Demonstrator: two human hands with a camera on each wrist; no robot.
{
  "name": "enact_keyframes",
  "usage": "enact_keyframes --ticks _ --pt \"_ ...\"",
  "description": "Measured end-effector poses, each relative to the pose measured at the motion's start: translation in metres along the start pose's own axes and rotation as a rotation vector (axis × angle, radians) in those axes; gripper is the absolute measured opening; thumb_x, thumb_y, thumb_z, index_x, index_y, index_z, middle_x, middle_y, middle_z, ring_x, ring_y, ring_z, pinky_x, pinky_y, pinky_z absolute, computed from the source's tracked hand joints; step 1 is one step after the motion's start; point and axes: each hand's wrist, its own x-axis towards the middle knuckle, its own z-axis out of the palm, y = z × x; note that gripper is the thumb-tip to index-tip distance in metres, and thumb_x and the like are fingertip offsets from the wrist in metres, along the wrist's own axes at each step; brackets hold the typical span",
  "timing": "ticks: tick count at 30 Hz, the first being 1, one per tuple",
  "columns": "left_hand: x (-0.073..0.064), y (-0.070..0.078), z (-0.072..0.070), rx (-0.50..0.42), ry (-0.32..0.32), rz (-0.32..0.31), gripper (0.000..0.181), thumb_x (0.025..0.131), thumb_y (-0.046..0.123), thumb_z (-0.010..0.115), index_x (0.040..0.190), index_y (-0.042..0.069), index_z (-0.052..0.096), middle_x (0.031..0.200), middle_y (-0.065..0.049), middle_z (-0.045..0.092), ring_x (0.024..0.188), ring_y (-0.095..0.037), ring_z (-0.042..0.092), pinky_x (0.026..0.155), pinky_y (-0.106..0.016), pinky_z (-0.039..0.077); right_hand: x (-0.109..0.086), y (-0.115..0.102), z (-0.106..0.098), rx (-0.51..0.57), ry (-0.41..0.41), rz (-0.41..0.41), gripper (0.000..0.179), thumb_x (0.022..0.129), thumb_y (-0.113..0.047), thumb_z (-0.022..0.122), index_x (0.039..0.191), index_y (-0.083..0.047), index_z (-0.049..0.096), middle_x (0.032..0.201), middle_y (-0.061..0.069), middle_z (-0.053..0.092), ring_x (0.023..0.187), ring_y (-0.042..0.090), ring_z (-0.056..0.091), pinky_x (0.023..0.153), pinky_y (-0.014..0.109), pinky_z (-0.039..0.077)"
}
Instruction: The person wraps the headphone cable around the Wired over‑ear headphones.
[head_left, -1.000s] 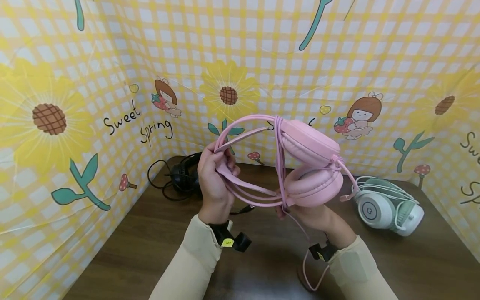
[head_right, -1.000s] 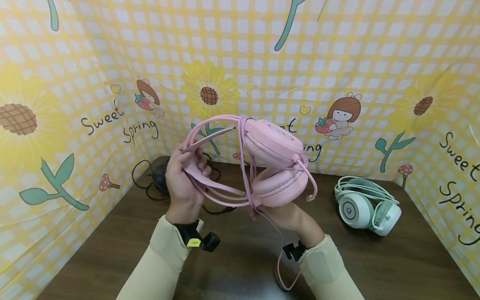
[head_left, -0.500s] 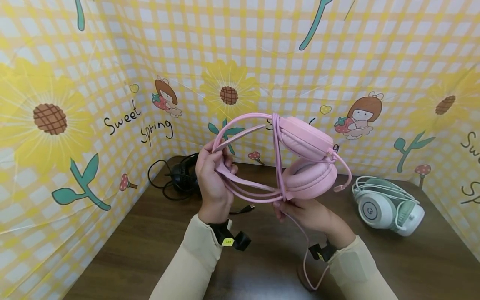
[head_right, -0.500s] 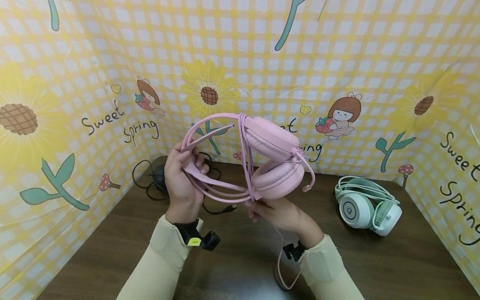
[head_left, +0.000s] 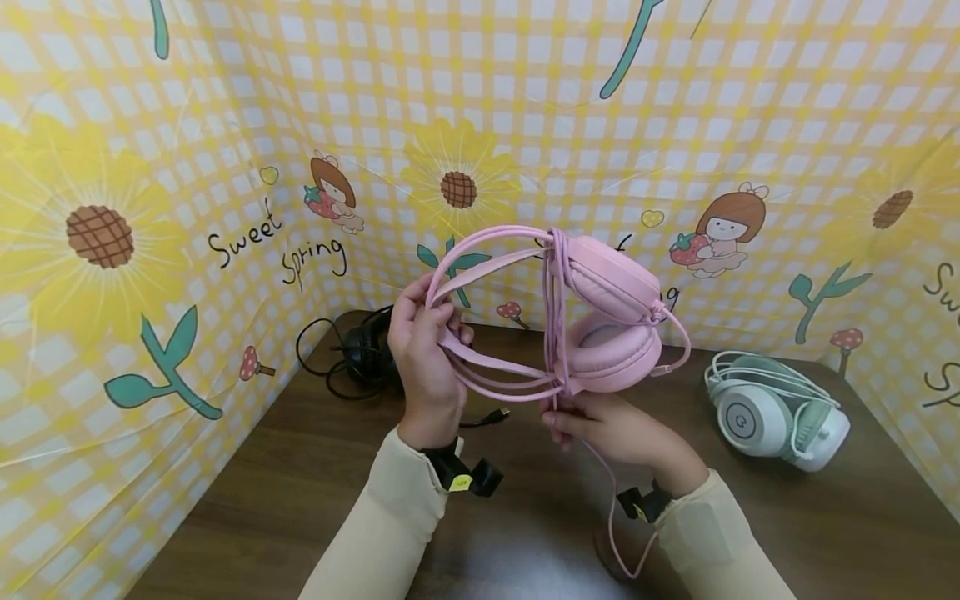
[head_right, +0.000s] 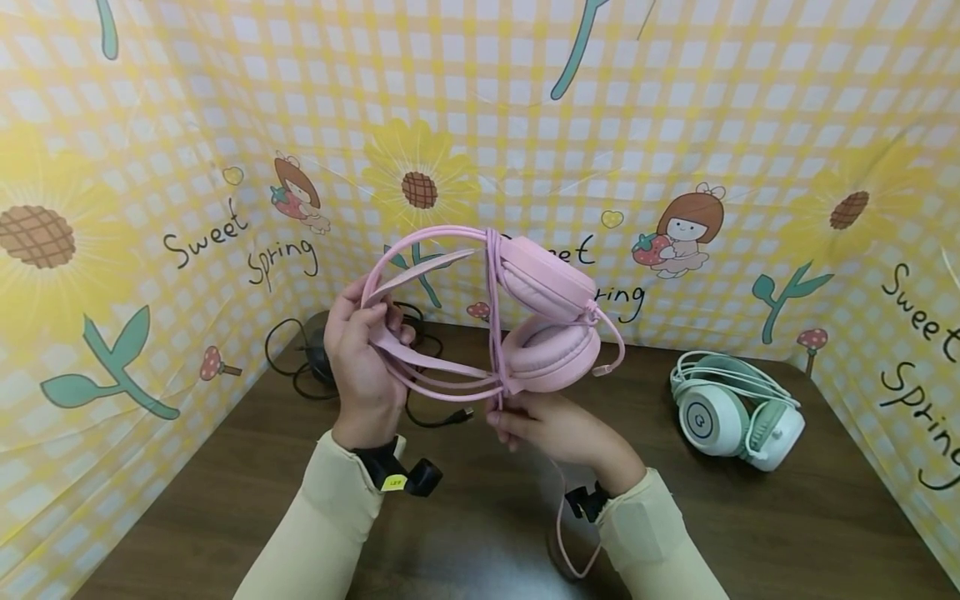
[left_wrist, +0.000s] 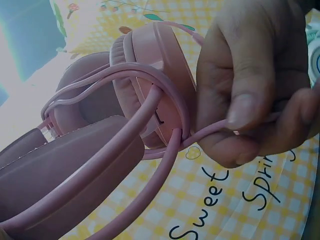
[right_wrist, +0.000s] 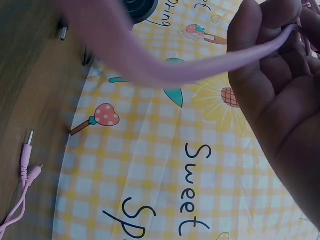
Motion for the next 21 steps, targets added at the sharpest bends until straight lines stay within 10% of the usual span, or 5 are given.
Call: enact_keyframes --ticks 10,21 --pt "0.0005 0.0024 -0.0031 0.136 0.013 0.159 0.034 0.083 -0.005 0.052 0.117 -0.005 0.055 0.092 -0.014 0.052 0.064 -0.018 0.048 0.053 -0.024 0.044 0.0020 -0.0020 -0.0002 -0.009 -0.089 0.063 0.008 0.100 -0.016 0.055 0.098 -0.011 0.060 0.076 -0.001 0.059 0.068 0.015 0.061 0.065 0.037 0.052" --pt "0.0043 0.0022 -0.0044 0.195 0.010 0.188 0.036 0.079 -0.011 0.058 0.115 -0.006 0.059 0.093 -0.017 0.056 0.062 -0.016 0.048 0.052 -0.022 0.043 0.0016 -0.0015 -0.0007 -0.019 -0.072 0.043 0.003 0.098 -0.011 0.057 0.099 -0.013 0.059 0.074 0.000 0.059 0.066 0.017 0.060 0.060 0.029 0.050"
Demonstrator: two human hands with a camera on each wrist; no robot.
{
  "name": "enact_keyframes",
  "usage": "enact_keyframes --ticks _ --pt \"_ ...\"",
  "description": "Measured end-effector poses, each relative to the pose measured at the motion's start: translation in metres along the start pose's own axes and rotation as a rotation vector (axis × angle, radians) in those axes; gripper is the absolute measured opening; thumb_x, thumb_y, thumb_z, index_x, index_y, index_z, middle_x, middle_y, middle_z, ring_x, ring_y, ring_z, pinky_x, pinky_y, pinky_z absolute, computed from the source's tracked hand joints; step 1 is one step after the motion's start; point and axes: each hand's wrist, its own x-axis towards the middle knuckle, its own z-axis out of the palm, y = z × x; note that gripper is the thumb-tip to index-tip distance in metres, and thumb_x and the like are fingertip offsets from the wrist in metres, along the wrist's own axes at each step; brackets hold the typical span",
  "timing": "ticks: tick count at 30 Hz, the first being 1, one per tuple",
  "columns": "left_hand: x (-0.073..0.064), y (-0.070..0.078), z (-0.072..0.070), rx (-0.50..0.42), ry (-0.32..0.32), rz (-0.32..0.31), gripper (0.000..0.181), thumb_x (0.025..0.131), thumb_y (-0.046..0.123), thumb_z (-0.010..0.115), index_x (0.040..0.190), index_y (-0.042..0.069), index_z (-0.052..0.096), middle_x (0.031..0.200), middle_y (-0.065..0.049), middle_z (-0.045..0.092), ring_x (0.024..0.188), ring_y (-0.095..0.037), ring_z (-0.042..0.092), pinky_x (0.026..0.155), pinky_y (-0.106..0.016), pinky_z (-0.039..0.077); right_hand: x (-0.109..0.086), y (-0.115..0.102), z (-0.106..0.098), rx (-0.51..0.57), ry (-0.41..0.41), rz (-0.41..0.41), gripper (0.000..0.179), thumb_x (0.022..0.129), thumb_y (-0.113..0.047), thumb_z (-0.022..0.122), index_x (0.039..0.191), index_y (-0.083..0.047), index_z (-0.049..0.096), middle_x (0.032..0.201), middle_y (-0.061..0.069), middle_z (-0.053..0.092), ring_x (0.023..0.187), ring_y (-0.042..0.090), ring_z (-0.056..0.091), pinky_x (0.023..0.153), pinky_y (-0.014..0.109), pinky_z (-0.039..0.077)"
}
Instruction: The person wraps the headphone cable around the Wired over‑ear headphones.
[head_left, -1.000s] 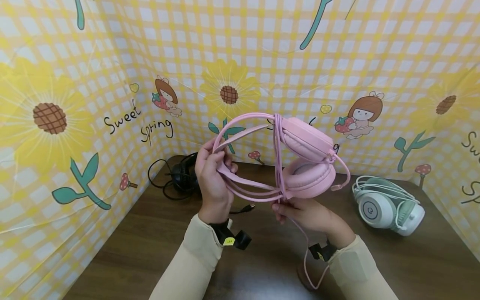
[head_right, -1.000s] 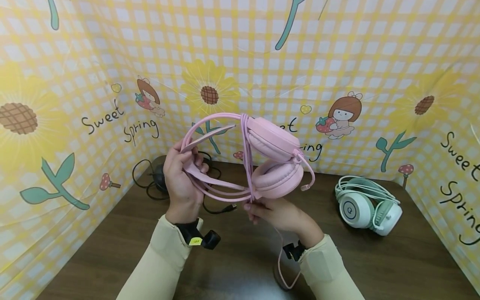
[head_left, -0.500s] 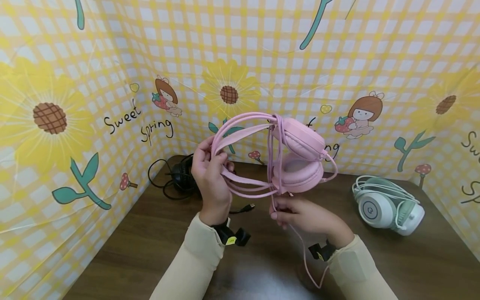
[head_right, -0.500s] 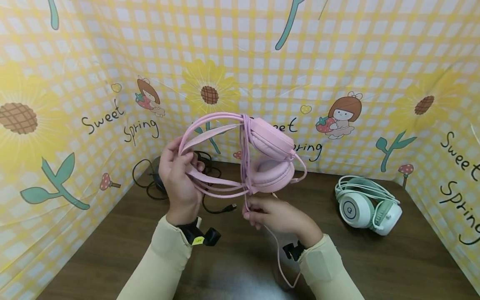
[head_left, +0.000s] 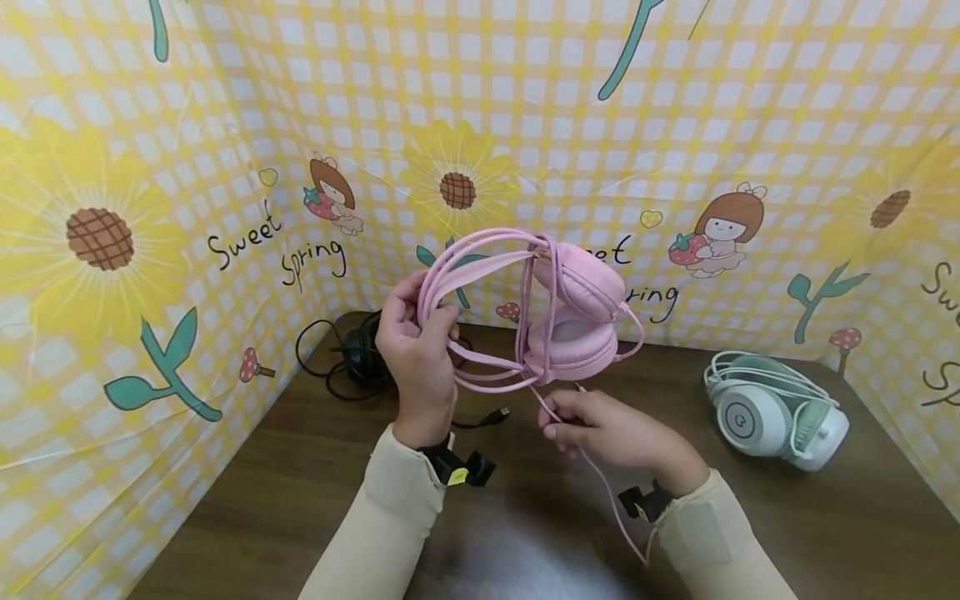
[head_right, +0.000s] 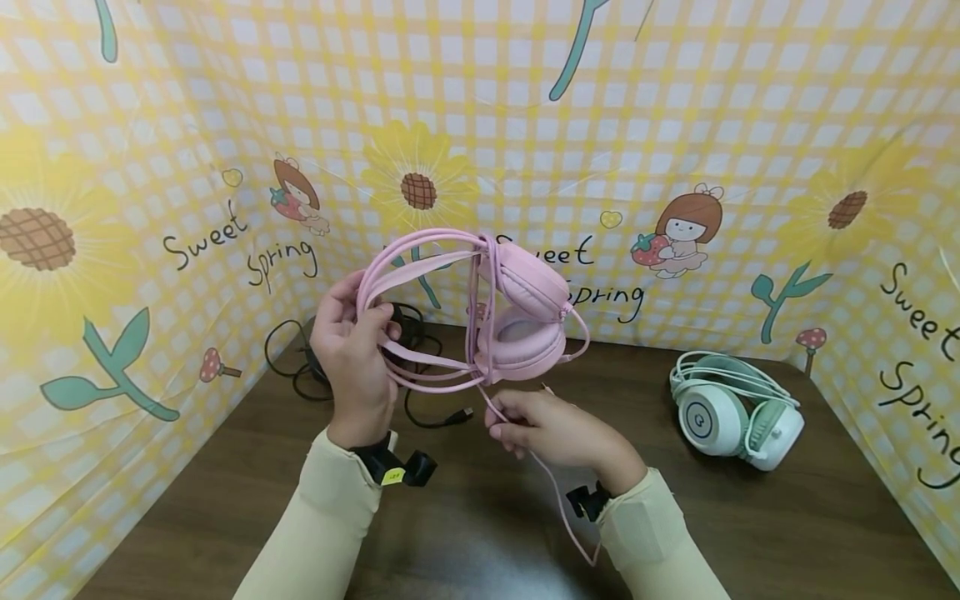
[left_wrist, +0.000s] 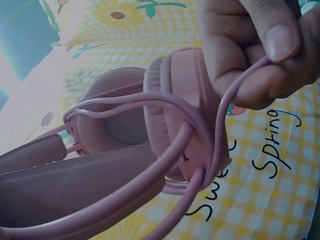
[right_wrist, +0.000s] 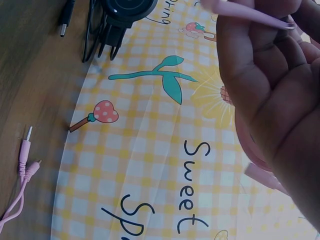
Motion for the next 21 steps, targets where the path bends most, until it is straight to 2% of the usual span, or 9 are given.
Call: enact_keyframes --ticks 6,12,17,21 --pt "0.0004 -0.0017 -0.0006 0.070 -0.028 0.013 0.040 0.076 -0.015 0.054 0.115 -0.008 0.062 0.090 -0.016 0.057 0.067 -0.018 0.048 0.053 -0.022 0.042 -0.0006 0.0008 -0.0003 -0.015 0.000 -0.005 0.004 0.098 -0.012 0.057 0.101 -0.015 0.059 0.073 -0.002 0.059 0.066 0.019 0.060 0.059 0.029 0.049" --pt "0.0008 -0.0052 -0.0014 0.116 -0.034 0.053 0.042 0.074 -0.018 0.050 0.113 -0.007 0.063 0.095 -0.016 0.060 0.074 -0.017 0.050 0.059 -0.022 0.043 -0.0015 0.0016 -0.0010 -0.027 -0.003 -0.007 0.005 0.098 -0.012 0.057 0.101 -0.016 0.059 0.072 -0.004 0.056 0.062 0.014 0.055 0.055 0.026 0.046" --pt "-0.0009 -0.0060 -0.0039 0.192 -0.070 0.126 0.046 0.072 -0.017 0.047 0.113 -0.004 0.064 0.099 -0.014 0.063 0.074 -0.018 0.051 0.059 -0.024 0.041 -0.0025 0.0007 -0.0033 -0.055 0.000 0.013 0.004 0.099 -0.017 0.057 0.102 -0.017 0.059 0.074 -0.005 0.054 0.060 0.008 0.050 0.054 0.024 0.043" --pt "-0.0011 -0.0069 -0.0047 0.243 -0.089 0.191 0.049 0.069 -0.017 0.045 0.112 -0.004 0.065 0.099 -0.014 0.064 0.074 -0.021 0.052 0.059 -0.024 0.040 -0.0023 0.0002 -0.0045 -0.086 0.004 0.023 0.005 0.099 -0.018 0.057 0.102 -0.017 0.061 0.075 -0.002 0.057 0.060 0.008 0.051 0.053 0.024 0.043"
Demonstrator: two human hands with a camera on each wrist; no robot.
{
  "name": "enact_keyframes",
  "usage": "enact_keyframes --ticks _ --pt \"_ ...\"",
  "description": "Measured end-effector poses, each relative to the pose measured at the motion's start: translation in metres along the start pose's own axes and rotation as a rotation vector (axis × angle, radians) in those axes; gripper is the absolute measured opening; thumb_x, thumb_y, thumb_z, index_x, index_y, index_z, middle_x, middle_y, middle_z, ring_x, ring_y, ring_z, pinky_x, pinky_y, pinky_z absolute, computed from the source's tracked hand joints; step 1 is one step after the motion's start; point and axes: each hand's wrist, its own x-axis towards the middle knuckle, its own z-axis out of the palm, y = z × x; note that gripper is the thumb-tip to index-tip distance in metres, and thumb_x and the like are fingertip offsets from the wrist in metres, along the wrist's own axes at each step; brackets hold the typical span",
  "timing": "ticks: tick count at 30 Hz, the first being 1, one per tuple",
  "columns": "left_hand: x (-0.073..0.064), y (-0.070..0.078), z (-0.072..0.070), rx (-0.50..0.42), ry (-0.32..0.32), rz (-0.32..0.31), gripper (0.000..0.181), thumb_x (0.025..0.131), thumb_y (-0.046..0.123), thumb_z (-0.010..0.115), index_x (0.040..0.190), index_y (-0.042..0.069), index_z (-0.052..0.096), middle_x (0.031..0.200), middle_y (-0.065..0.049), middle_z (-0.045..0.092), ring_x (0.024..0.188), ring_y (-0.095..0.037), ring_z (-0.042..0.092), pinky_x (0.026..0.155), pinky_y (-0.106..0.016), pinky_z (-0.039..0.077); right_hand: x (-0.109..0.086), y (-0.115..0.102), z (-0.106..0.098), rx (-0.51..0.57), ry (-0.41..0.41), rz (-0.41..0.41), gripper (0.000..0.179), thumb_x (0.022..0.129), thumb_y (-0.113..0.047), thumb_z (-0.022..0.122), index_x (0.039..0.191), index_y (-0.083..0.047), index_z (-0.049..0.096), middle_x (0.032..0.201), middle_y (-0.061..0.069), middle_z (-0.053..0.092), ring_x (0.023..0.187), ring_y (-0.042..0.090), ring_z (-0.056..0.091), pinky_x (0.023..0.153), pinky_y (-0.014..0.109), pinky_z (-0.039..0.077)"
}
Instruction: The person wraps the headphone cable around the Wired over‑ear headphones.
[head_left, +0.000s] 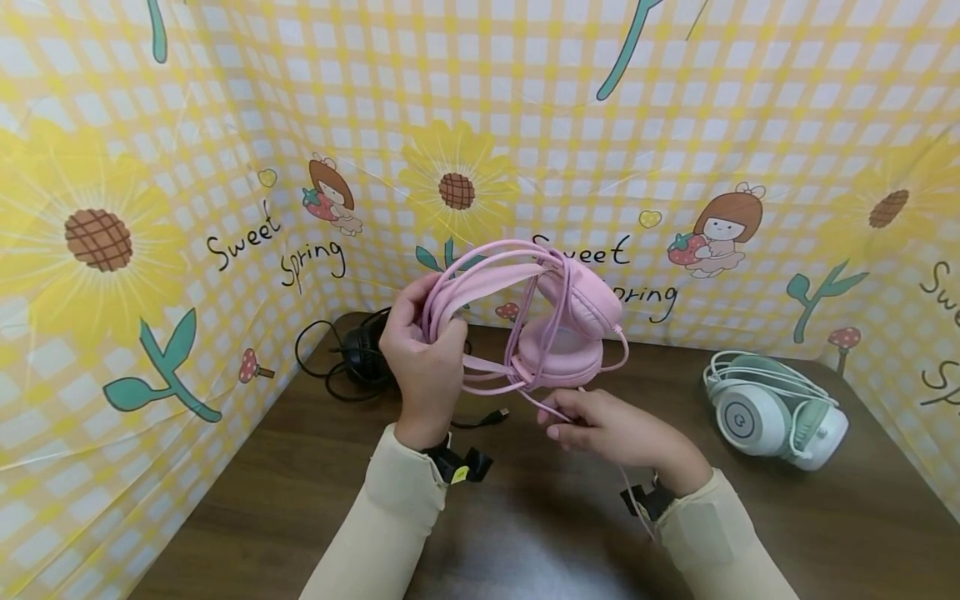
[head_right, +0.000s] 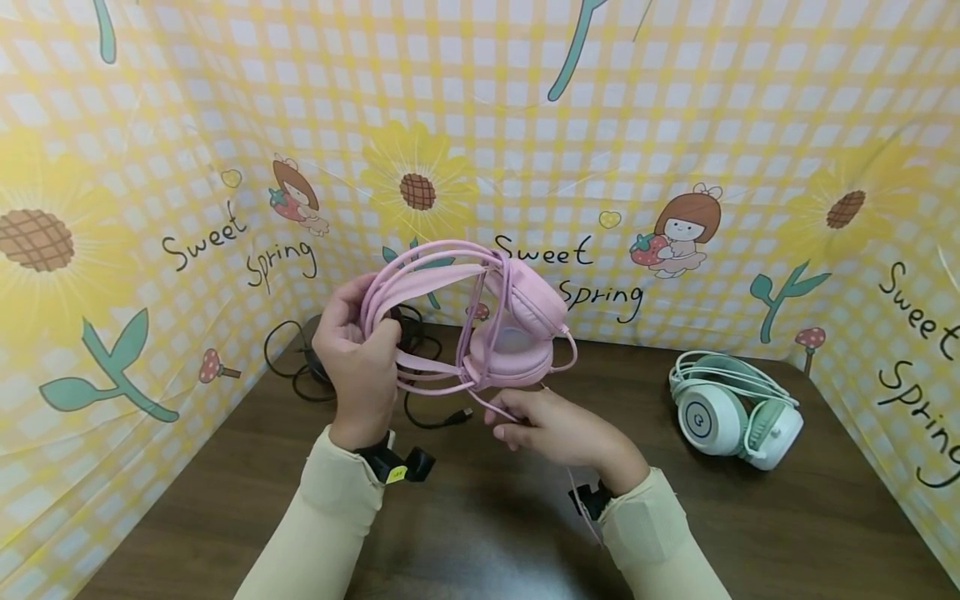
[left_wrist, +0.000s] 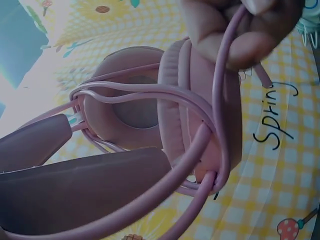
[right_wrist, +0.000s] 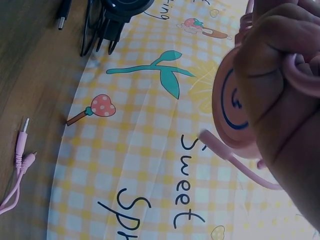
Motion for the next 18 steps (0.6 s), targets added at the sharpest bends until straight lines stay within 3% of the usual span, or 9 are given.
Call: enact_keyframes --ticks 11,18 --pt "0.0016 -0.0048 -0.0037 0.131 -0.031 0.120 0.048 0.067 -0.010 0.049 0.110 -0.002 0.067 0.097 -0.010 0.065 0.063 -0.021 0.045 0.054 -0.027 0.035 -0.0024 0.0007 -0.0019 -0.010 0.005 -0.007 0.004 0.099 -0.020 0.058 0.099 -0.020 0.061 0.074 0.000 0.059 0.058 0.006 0.048 0.050 0.023 0.040" --pt "0.0043 -0.0026 -0.0070 0.181 -0.048 0.081 0.049 0.067 -0.014 0.051 0.110 -0.001 0.068 0.090 -0.010 0.065 0.058 -0.019 0.041 0.053 -0.026 0.033 -0.0034 0.0015 -0.0037 -0.025 0.031 -0.001 0.006 0.099 -0.021 0.058 0.099 -0.023 0.063 0.076 -0.007 0.058 0.063 0.007 0.050 0.054 0.025 0.043"
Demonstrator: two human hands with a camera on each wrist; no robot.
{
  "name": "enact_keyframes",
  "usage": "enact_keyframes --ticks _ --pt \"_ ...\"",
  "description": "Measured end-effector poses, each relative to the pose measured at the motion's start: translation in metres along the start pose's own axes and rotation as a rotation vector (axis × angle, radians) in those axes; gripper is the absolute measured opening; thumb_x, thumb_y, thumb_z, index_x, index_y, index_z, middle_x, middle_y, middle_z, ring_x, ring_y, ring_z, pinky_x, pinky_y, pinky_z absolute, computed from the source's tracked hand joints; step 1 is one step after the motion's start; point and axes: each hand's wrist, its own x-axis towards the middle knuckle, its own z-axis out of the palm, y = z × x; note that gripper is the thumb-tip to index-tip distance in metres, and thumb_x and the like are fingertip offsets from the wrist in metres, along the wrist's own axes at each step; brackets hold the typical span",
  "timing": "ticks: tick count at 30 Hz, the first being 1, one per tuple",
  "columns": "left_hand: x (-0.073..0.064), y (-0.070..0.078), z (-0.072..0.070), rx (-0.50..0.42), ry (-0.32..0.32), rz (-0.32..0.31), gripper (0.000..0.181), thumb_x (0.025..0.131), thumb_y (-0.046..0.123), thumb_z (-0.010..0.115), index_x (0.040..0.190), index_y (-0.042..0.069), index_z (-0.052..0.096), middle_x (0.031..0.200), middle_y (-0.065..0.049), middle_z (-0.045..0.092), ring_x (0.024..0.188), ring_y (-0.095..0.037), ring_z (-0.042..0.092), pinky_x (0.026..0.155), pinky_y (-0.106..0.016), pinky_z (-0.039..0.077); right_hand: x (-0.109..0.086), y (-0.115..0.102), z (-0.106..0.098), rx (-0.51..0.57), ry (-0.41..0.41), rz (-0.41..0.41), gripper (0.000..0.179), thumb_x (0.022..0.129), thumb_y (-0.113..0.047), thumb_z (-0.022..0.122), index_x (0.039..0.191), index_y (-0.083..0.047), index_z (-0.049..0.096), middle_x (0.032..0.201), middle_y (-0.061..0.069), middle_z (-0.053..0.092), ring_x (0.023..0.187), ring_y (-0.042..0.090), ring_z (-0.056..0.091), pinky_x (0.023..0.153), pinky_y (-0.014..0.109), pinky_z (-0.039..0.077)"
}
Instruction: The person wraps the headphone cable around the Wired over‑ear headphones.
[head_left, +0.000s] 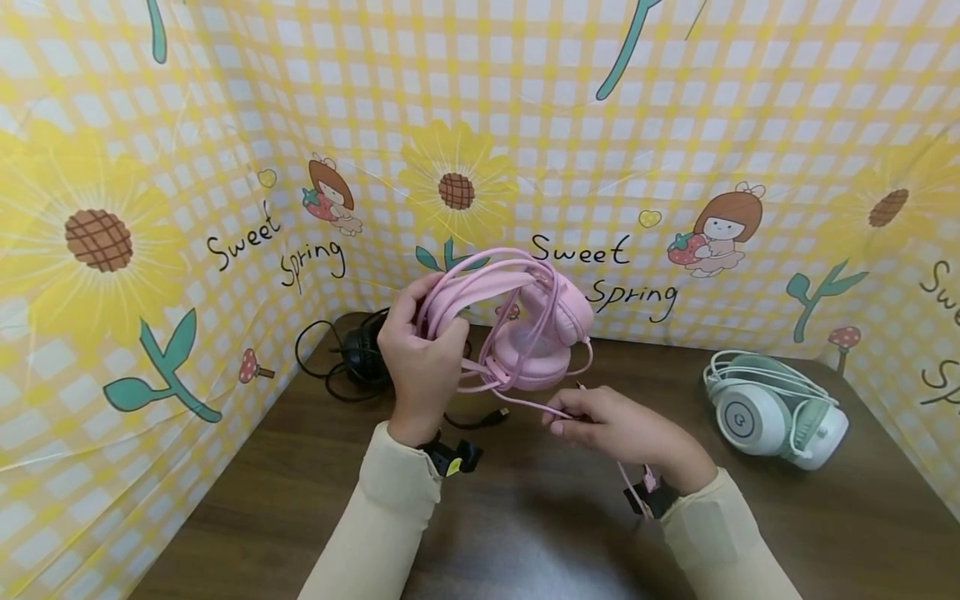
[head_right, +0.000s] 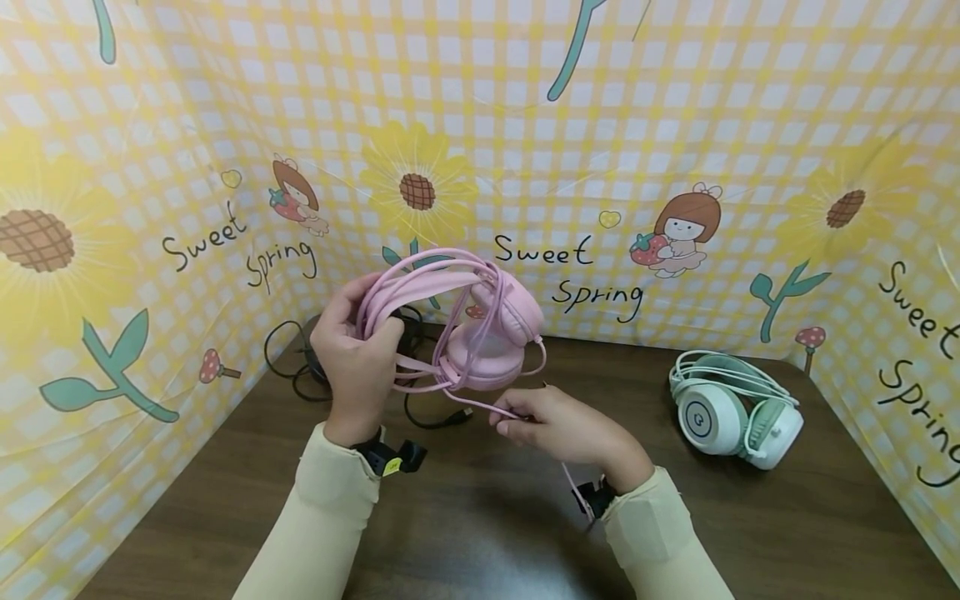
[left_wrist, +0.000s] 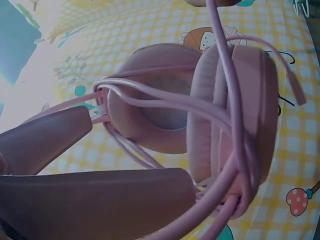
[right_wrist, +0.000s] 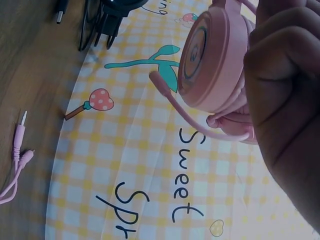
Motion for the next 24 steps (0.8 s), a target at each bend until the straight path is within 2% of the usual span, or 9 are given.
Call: enact_keyframes --ticks 4,9,19,24 --pt "0.003 0.014 0.000 0.025 -0.029 -0.029 0.046 0.066 -0.016 0.049 0.107 -0.007 0.067 0.086 -0.013 0.064 0.057 -0.018 0.040 0.052 -0.024 0.032 -0.002 -0.002 -0.002 -0.018 0.016 0.010 0.007 0.099 -0.024 0.057 0.100 -0.025 0.064 0.076 -0.010 0.054 0.065 0.007 0.049 0.056 0.026 0.043" --pt "0.006 0.036 -0.001 0.066 -0.075 -0.030 0.042 0.065 -0.017 0.049 0.103 -0.011 0.067 0.086 -0.017 0.064 0.061 -0.018 0.045 0.054 -0.023 0.035 -0.002 -0.003 -0.003 -0.030 0.032 0.006 0.008 0.100 -0.024 0.056 0.098 -0.025 0.064 0.073 -0.011 0.051 0.062 0.006 0.047 0.054 0.025 0.041" --pt "0.006 0.037 -0.002 0.130 -0.134 -0.016 0.041 0.066 -0.015 0.052 0.102 -0.007 0.069 0.088 -0.016 0.066 0.061 -0.019 0.046 0.055 -0.025 0.037 -0.002 -0.003 -0.006 0.011 0.109 0.001 0.011 0.099 -0.020 0.057 0.089 -0.020 0.063 0.067 -0.010 0.045 0.056 0.006 0.042 0.049 0.025 0.036" --pt "0.007 0.036 -0.003 0.152 -0.148 0.001 0.040 0.066 -0.014 0.053 0.101 -0.007 0.070 0.087 -0.016 0.065 0.061 -0.020 0.045 0.054 -0.026 0.036 -0.003 -0.003 -0.007 0.042 0.107 0.010 0.010 0.099 -0.019 0.057 0.099 -0.021 0.067 0.065 -0.009 0.046 0.054 0.006 0.043 0.047 0.025 0.037"
